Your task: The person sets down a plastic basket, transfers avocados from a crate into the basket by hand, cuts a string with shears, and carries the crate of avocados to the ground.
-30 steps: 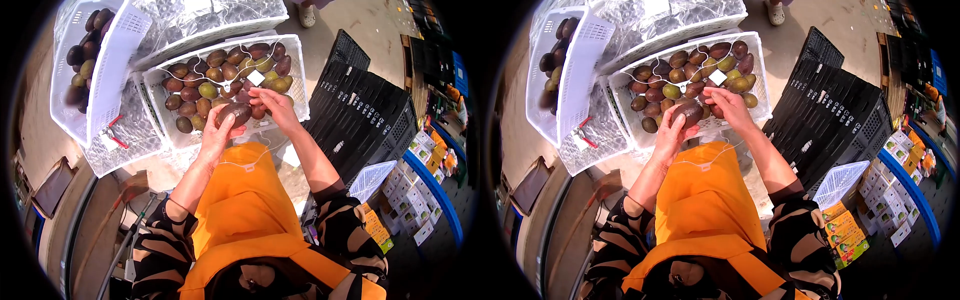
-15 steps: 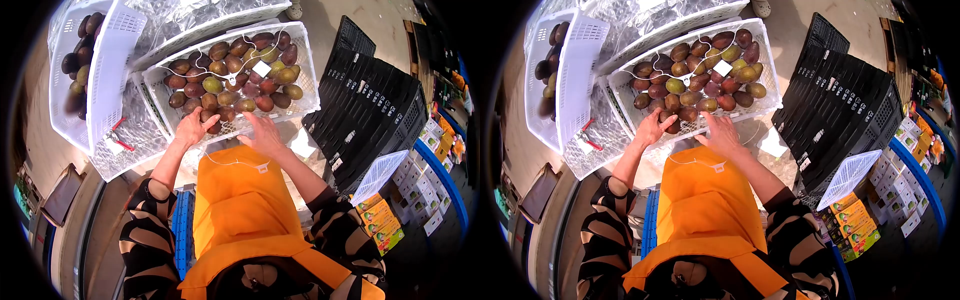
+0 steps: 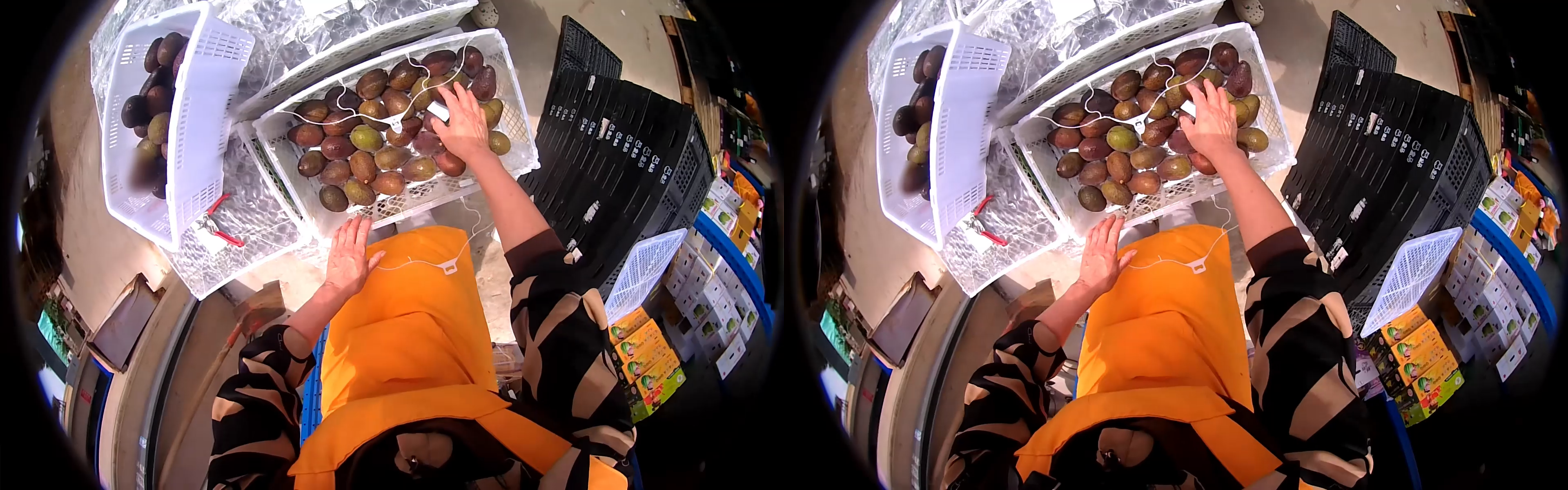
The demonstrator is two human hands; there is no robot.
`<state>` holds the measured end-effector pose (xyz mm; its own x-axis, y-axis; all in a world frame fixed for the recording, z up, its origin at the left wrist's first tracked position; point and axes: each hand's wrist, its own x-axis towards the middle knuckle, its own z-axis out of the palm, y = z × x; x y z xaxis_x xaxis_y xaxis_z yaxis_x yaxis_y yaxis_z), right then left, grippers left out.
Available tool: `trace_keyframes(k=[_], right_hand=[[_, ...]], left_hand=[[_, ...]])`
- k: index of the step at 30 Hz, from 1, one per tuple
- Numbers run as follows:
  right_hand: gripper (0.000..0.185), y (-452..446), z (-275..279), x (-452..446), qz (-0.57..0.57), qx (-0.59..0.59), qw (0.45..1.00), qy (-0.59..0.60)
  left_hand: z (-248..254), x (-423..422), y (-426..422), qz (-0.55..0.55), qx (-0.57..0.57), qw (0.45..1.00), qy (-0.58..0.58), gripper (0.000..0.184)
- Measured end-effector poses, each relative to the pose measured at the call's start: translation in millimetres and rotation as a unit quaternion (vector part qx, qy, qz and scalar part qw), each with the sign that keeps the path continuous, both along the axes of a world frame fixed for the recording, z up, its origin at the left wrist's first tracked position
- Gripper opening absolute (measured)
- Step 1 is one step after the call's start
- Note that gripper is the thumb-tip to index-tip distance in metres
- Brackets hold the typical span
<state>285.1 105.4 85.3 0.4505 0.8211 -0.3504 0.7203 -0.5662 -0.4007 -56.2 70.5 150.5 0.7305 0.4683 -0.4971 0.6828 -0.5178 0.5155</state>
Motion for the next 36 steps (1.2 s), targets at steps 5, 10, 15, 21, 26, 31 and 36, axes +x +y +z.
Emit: trace_keyframes(k=[5, 10, 15, 21, 26, 31, 36], right_hand=[[0.052, -23.8, -7.2, -55.3, -0.015, 0.051, 0.998, -0.012], [0.048, -76.6, -6.4, -82.0, 0.013, 0.028, 0.998, 0.062], [0.055, -13.3, 3.4, -59.6, -0.094, 0.067, 0.991, 0.062], [0.072, 9.6, -36.2, -37.9, 0.009, -0.059, 0.996, 0.071], [0.061, -3.7, -51.9, -29.3, -0.207, 0.007, 0.939, 0.276], [0.052, -7.0, 6.3, -26.0, -0.447, 0.047, 0.647, 0.615], [0.046, 12.9, 27.6, -53.7, -0.643, 0.123, 0.661, 0.367]], left_hand=[[3.3, -1.5, 4.3, 0.027, -0.023, 0.998, -0.047, 0.068], [2.2, -6.5, 11.4, 0.043, -0.102, 0.994, -0.026, 0.057], [-22.8, -3.7, 9.5, 0.058, -0.103, 0.993, -0.029, 0.045], [-17.1, 1.4, 9.8, 0.072, -0.102, 0.992, -0.006, 0.045], [-19.5, -0.5, 10.3, 0.062, -0.104, 0.993, -0.003, 0.048], [-19.0, -4.4, 9.5, 0.070, -0.120, 0.990, -0.020, 0.049], [-19.9, -8.8, 8.8, 0.073, -0.113, 0.990, -0.043, 0.047]])
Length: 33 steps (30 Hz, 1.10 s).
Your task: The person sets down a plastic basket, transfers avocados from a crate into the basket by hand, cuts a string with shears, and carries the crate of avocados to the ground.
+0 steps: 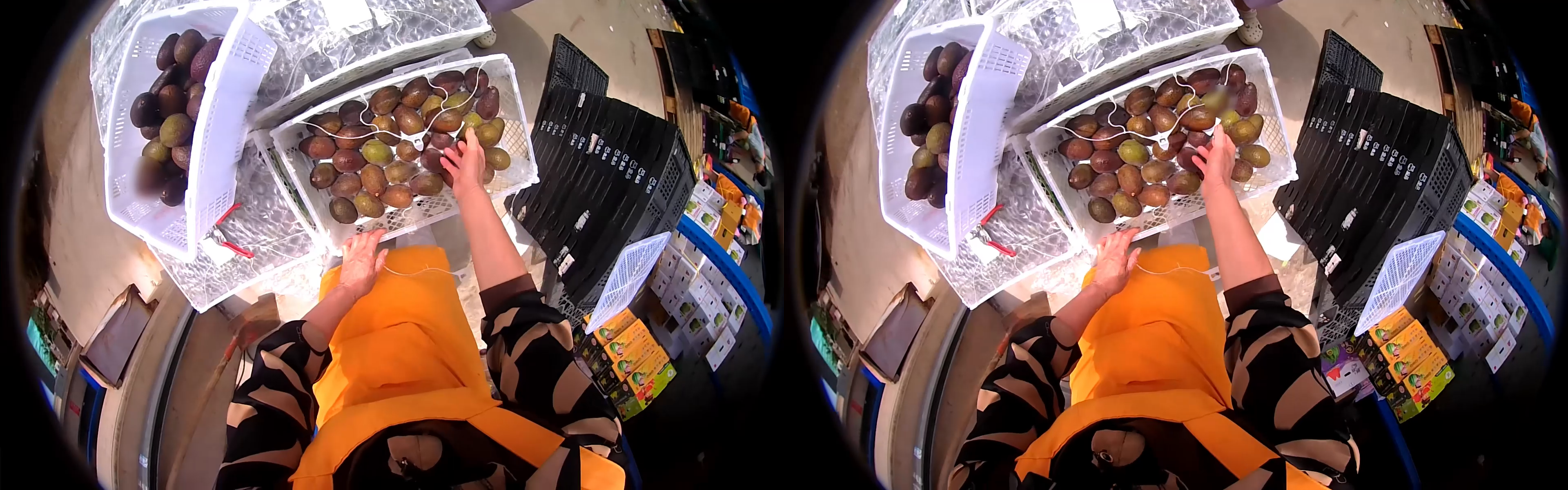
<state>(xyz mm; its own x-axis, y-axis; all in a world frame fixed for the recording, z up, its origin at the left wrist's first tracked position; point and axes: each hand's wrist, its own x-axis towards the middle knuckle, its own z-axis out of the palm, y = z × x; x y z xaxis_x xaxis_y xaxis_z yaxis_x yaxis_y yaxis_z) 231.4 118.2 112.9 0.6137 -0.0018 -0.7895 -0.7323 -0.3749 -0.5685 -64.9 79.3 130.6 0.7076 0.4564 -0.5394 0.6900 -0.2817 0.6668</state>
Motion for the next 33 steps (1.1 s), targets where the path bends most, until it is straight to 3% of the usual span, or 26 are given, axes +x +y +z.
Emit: trace_keyframes(k=[2, 3, 4, 6, 8, 14, 21, 24, 25, 26, 28, 29, 30, 31, 33], right_hand=[[0.033, -35.3, -59.0, -39.3, 0.212, -0.049, 0.954, -0.208], [0.024, -38.3, -48.0, -68.3, 0.268, 0.034, 0.945, -0.187], [0.021, -47.6, -45.6, -94.1, 0.409, 0.053, 0.897, -0.160], [0.022, -52.2, -9.0, -133.3, 0.659, -0.024, 0.737, -0.150], [0.024, -63.9, -12.0, -158.2, 0.774, -0.046, 0.600, -0.197], [0.035, -35.0, -16.2, -191.3, 0.790, -0.016, 0.580, -0.198], [0.047, -37.8, -24.5, -202.3, 0.822, -0.071, 0.551, -0.125], [0.053, -38.7, -25.0, -202.1, 0.832, -0.089, 0.534, -0.124], [0.053, -40.2, -26.7, -201.7, 0.809, -0.081, 0.568, -0.124], [0.053, -42.2, -29.6, -201.8, 0.785, -0.074, 0.602, -0.124], [0.052, -52.1, -43.0, -204.5, 0.784, -0.058, 0.599, -0.152], [0.051, -60.2, -51.5, -204.5, 0.806, -0.052, 0.562, -0.181], [0.049, -65.9, -58.0, -200.7, 0.825, -0.047, 0.522, -0.209], [0.046, -56.7, -49.6, -180.4, 0.860, -0.018, 0.497, -0.110], [0.042, -40.3, -25.0, -146.8, 0.867, -0.023, 0.495, -0.053]], left_hand=[[-1.5, -5.5, 0.5, 0.004, 0.004, 1.000, -0.019, 0.046], [1.5, -8.5, 4.9, -0.010, 0.019, 0.999, -0.030, 0.045], [5.8, -13.1, 12.1, -0.049, 0.013, 0.999, -0.020, 0.045], [13.7, -25.8, 37.8, -0.126, 0.004, 0.992, 0.000, 0.045], [19.6, -42.2, 68.5, -0.174, 0.046, 0.983, -0.034, 0.038], [32.1, -45.2, 125.7, -0.277, 0.120, 0.952, -0.049, 0.026], [-18.9, 4.6, 142.2, -0.304, 0.159, 0.939, -0.012, 0.026], [-35.8, 13.1, 127.3, -0.339, 0.149, 0.928, 0.031, 0.033], [-26.8, 23.8, 121.1, -0.337, 0.080, 0.930, 0.126, 0.048], [-34.9, 17.0, 110.8, -0.309, 0.086, 0.939, 0.126, 0.052], [-50.3, 8.4, 88.6, -0.251, 0.098, 0.955, 0.126, 0.063], [-50.8, 11.3, 86.5, -0.254, 0.028, 0.953, 0.161, 0.073], [-46.8, 18.0, 84.6, -0.255, 0.027, 0.950, 0.175, 0.070], [-43.6, 22.9, 81.7, -0.255, 0.026, 0.948, 0.189, 0.068], [-43.9, 22.1, 73.4, -0.264, 0.040, 0.942, 0.204, 0.068]])
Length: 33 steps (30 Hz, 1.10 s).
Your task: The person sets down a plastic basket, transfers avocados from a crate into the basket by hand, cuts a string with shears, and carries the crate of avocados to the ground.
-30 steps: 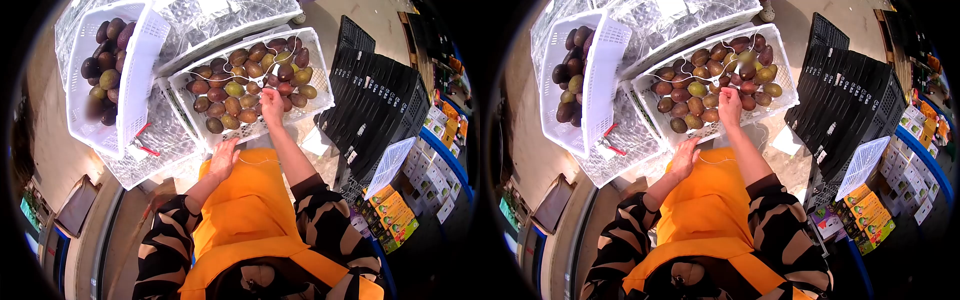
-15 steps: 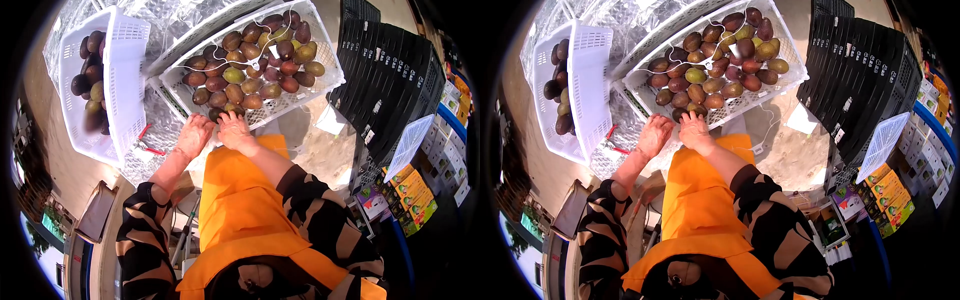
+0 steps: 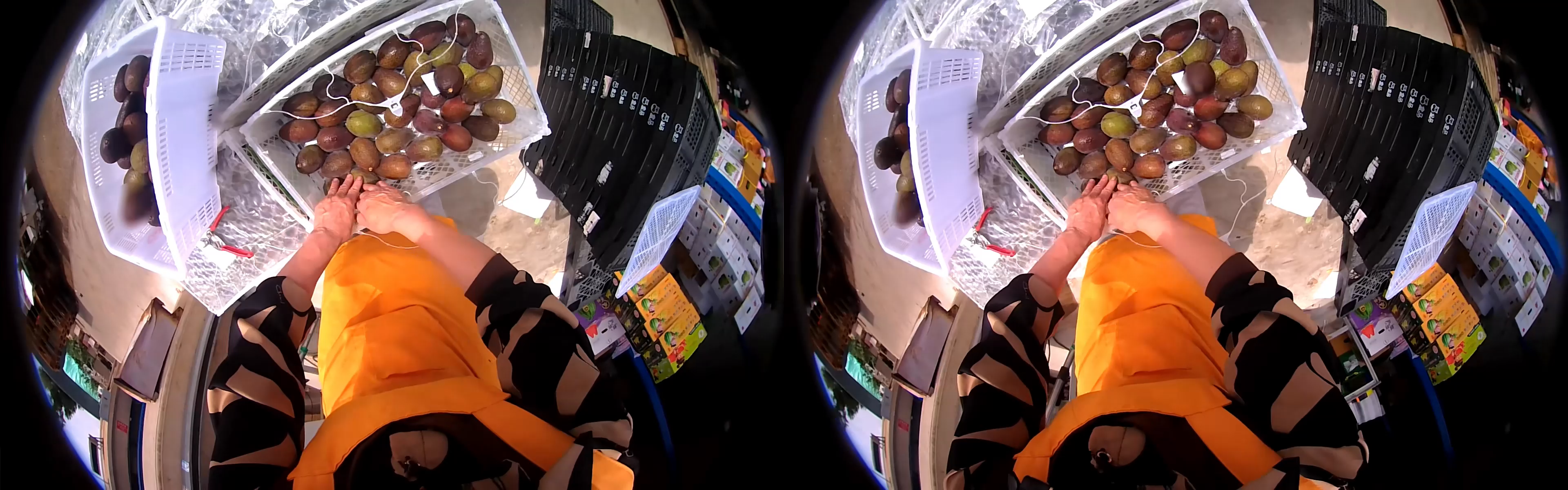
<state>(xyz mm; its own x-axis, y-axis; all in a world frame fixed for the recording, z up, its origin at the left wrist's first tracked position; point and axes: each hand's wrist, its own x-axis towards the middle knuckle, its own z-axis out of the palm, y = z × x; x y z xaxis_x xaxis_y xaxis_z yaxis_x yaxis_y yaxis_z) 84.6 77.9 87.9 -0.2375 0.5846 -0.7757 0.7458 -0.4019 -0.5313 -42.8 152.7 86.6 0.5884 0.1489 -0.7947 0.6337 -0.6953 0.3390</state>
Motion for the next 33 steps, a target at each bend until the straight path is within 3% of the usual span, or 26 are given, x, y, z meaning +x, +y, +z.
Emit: trace_keyframes(k=[1, 3, 5, 8, 11, 14, 17, 21, 24, 26, 28, 31, 33], right_hand=[[0.040, 2.2, 5.9, 12.3, 0.003, -0.024, 1.000, 0.012], [0.033, -9.1, 10.6, 39.2, -0.033, 0.133, 0.990, -0.021], [0.032, -19.2, 8.3, 70.7, -0.078, 0.196, 0.977, -0.036], [0.033, -25.6, 8.6, 106.6, -0.159, 0.170, 0.969, -0.080], [0.035, -26.0, 5.2, 115.0, -0.151, 0.154, 0.974, -0.067], [0.037, -32.2, 2.8, 103.8, -0.119, 0.245, 0.960, -0.059], [0.038, -39.5, 6.0, 92.9, -0.137, 0.158, 0.977, -0.048], [0.048, -41.4, 19.6, 98.5, -0.086, 0.129, 0.986, -0.054], [0.061, -42.3, 17.0, 108.3, -0.001, 0.200, 0.976, -0.082], [0.068, -35.5, 15.4, 119.4, 0.055, 0.117, 0.989, -0.078], [0.075, -19.1, 20.1, 129.4, 0.110, 0.042, 0.991, -0.064], [0.077, -21.7, 12.1, 137.5, 0.011, -0.012, 1.000, -0.014], [0.055, -27.8, 0.6, 143.9, -0.129, -0.006, 0.992, -0.009]], left_hand=[[-5.8, -4.6, -4.2, -0.013, 0.015, 1.000, -0.003, 0.070], [-16.1, -12.8, -8.9, -0.025, 0.031, 0.999, -0.008, 0.072], [-21.3, -16.0, -12.7, -0.020, 0.032, 0.999, -0.013, 0.071], [-10.4, -9.1, -10.2, -0.046, 0.046, 0.998, -0.005, 0.063], [-8.8, -8.0, -10.3, 0.043, 0.020, 0.999, -0.020, 0.069], [7.7, -2.8, -3.9, 0.099, -0.032, 0.994, -0.032, 0.069], [-7.1, -14.8, -6.0, -0.011, 0.059, 0.981, -0.182, 0.062], [-18.2, -16.6, -9.7, 0.028, 0.017, 0.990, -0.137, 0.059], [-11.7, -13.2, -3.2, 0.039, -0.023, 0.993, -0.106, 0.055], [-8.6, -9.5, -1.6, 0.050, -0.026, 0.992, -0.111, 0.052], [-9.6, -7.2, -1.6, 0.134, -0.034, 0.984, -0.115, 0.047], [-13.6, 2.9, -12.1, 0.259, -0.005, 0.959, -0.113, 0.035], [-13.7, 13.8, -17.0, 0.302, 0.040, 0.948, -0.093, 0.033]])
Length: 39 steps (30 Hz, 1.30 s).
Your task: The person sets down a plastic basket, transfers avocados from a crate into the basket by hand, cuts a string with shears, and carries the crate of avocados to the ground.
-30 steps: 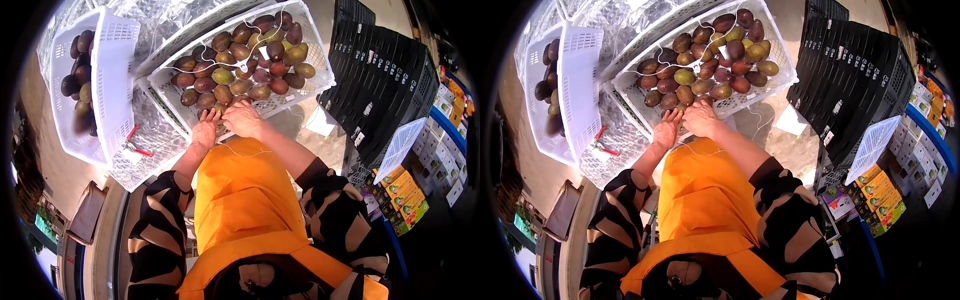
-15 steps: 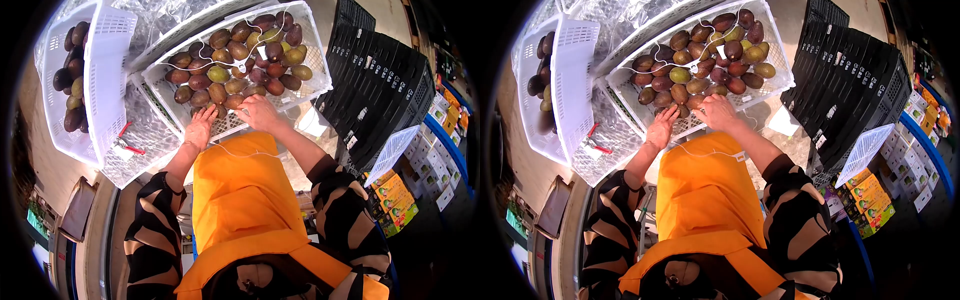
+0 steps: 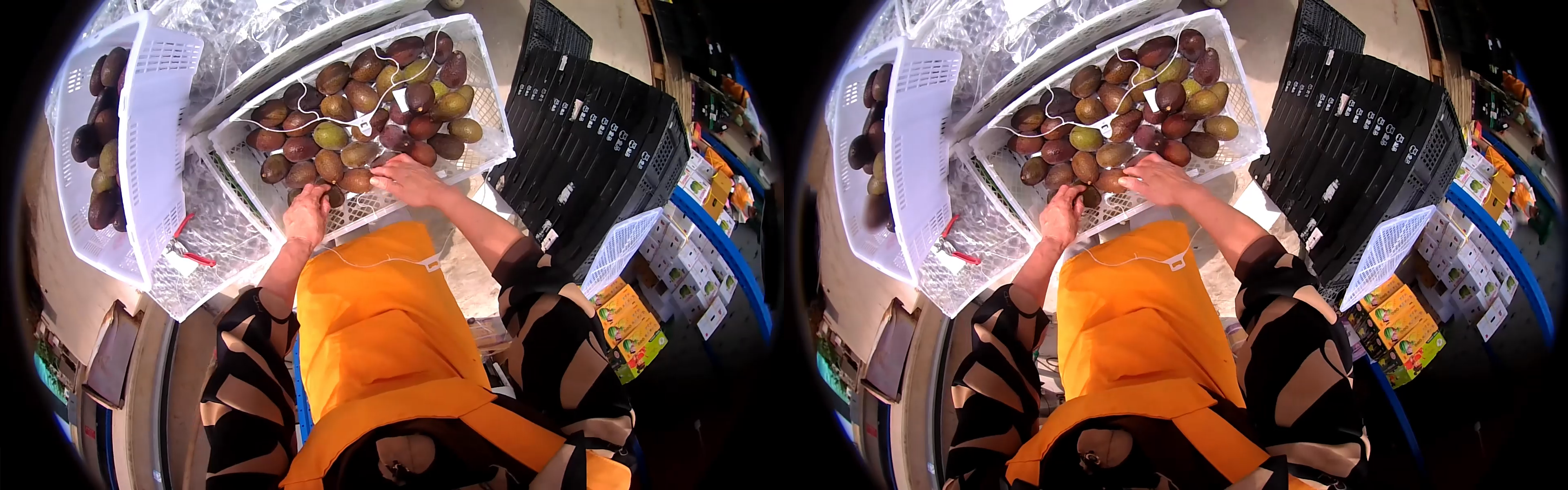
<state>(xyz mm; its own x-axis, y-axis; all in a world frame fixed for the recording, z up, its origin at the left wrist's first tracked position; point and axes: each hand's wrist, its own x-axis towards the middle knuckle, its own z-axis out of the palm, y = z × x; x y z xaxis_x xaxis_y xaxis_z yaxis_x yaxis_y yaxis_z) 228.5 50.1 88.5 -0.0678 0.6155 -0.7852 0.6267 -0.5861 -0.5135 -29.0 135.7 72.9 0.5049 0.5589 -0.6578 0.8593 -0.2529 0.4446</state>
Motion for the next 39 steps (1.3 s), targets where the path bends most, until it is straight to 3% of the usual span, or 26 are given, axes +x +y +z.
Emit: trace_keyframes(k=[2, 3, 6, 10, 13, 16, 17, 20, 21, 28, 31, 34, 35, 38, 39], right_hand=[[0.039, 4.1, 13.5, 9.3, -0.114, -0.057, 0.991, -0.033], [0.023, -7.7, 7.0, 16.0, -0.083, 0.041, 0.985, -0.148], [0.024, -23.2, 9.0, 45.3, -0.074, 0.138, 0.939, -0.305], [0.028, -16.7, 5.3, 57.2, 0.018, 0.038, 0.956, -0.292], [0.030, -11.1, 8.1, 66.6, 0.026, 0.028, 0.967, -0.252], [0.037, -15.6, 2.7, 87.4, -0.123, 0.069, 0.955, -0.261], [0.055, -16.1, 0.8, 95.6, -0.139, 0.035, 0.944, -0.297], [0.075, -21.6, -12.5, 114.0, -0.112, 0.134, 0.922, -0.344], [0.085, -18.9, -15.4, 121.6, -0.059, 0.097, 0.935, -0.335], [0.096, -19.1, -16.7, 130.3, -0.044, 0.075, 0.945, -0.315], [0.094, 11.7, 11.3, 103.5, -0.183, 0.120, 0.922, -0.319], [0.083, 20.8, 4.6, 82.7, -0.069, 0.165, 0.924, -0.338], [0.070, 20.6, -6.0, 82.2, -0.026, 0.210, 0.897, -0.387], [0.064, 24.8, -27.2, 75.9, 0.045, 0.134, 0.895, -0.422], [0.057, 19.0, -30.6, 73.8, 0.015, 0.188, 0.888, -0.420]], left_hand=[[4.7, 5.5, -1.9, 0.020, -0.018, 1.000, 0.013, 0.032], [10.9, 7.4, -1.1, 0.022, -0.029, 0.999, 0.013, 0.033], [6.5, -4.8, -12.9, 0.010, -0.009, 0.999, -0.029, 0.034], [6.7, -2.7, -17.0, 0.035, 0.002, 0.998, -0.049, 0.032], [7.8, -4.5, -18.5, 0.047, 0.012, 0.997, -0.057, 0.031], [10.9, 0.1, -17.2, 0.061, 0.010, 0.997, -0.048, 0.030], [13.3, 1.1, -16.3, 0.059, 0.009, 0.997, -0.044, 0.030], [12.8, 0.8, -17.7, 0.059, 0.010, 0.997, -0.044, 0.028], [12.2, 0.9, -16.8, 0.059, 0.011, 0.997, -0.046, 0.028], [14.4, 1.0, -15.9, 0.063, 0.017, 0.996, -0.053, 0.025], [14.0, 0.2, -17.1, 0.068, 0.024, 0.996, -0.059, 0.025], [13.9, 0.8, -17.4, 0.067, 0.026, 0.996, -0.056, 0.025], [12.7, 0.7, -17.6, 0.069, 0.027, 0.996, -0.055, 0.025], [8.5, -1.5, -17.0, 0.068, 0.031, 0.996, -0.054, 0.025], [10.2, -1.6, -19.2, 0.068, 0.030, 0.996, -0.055, 0.025]])
